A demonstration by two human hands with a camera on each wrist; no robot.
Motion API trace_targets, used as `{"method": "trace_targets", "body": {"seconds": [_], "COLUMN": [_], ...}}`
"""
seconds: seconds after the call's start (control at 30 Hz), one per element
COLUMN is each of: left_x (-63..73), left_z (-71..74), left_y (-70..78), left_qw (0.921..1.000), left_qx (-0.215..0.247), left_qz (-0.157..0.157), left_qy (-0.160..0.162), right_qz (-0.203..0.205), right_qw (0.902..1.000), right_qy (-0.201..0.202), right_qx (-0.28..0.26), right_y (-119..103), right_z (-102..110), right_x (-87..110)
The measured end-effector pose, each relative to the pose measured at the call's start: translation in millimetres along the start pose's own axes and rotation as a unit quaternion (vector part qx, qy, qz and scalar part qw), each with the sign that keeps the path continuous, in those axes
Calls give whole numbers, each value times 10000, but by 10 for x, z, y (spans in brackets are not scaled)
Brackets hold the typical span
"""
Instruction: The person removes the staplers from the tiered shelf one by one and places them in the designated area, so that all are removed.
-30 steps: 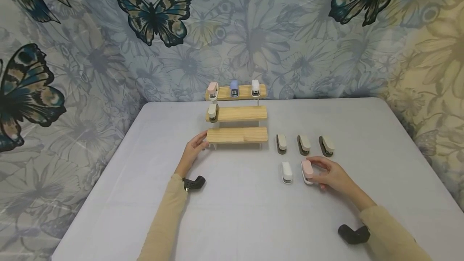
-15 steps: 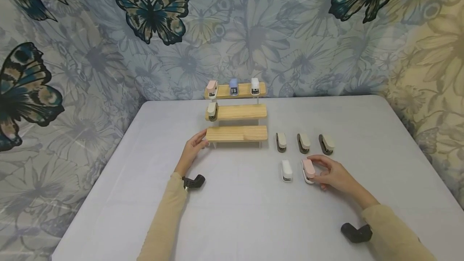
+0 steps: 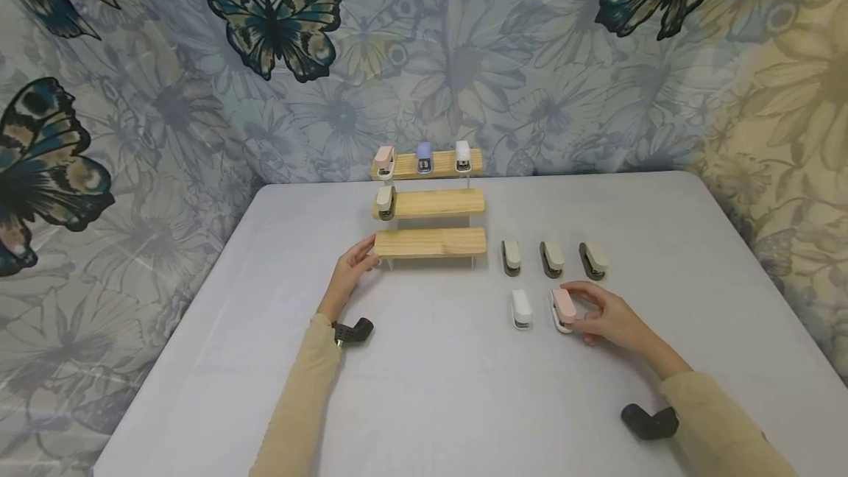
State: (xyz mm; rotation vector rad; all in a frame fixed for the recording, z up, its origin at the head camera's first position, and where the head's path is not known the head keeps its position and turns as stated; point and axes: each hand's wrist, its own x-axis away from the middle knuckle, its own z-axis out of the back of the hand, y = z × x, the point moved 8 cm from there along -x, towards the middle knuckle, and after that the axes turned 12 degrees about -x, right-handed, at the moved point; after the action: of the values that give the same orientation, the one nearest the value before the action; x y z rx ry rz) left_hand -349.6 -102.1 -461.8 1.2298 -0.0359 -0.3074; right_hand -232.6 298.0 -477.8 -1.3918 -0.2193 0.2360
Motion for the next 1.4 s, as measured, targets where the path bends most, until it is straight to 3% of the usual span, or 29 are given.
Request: {"method": "trace_targets", "body": {"seconds": [0.33, 0.77, 1.4], "left_x": [9, 11, 11], "left_z": [8, 7, 0], "left_y": [17, 35, 28], "left_qw": [10000, 10000, 10000], "left_qx": [-29, -10, -62], "left_qz": [72, 12, 45], "left_qy": [34, -19, 10], "right_qz": [107, 420, -68], "right_qw": [9995, 9988, 9989], "right_qy": [260, 235, 312], "right_qx": [151, 99, 335], "right_y": [-18, -59, 5], "right_z": [50, 28, 27], "right_x": [34, 31, 42]}}
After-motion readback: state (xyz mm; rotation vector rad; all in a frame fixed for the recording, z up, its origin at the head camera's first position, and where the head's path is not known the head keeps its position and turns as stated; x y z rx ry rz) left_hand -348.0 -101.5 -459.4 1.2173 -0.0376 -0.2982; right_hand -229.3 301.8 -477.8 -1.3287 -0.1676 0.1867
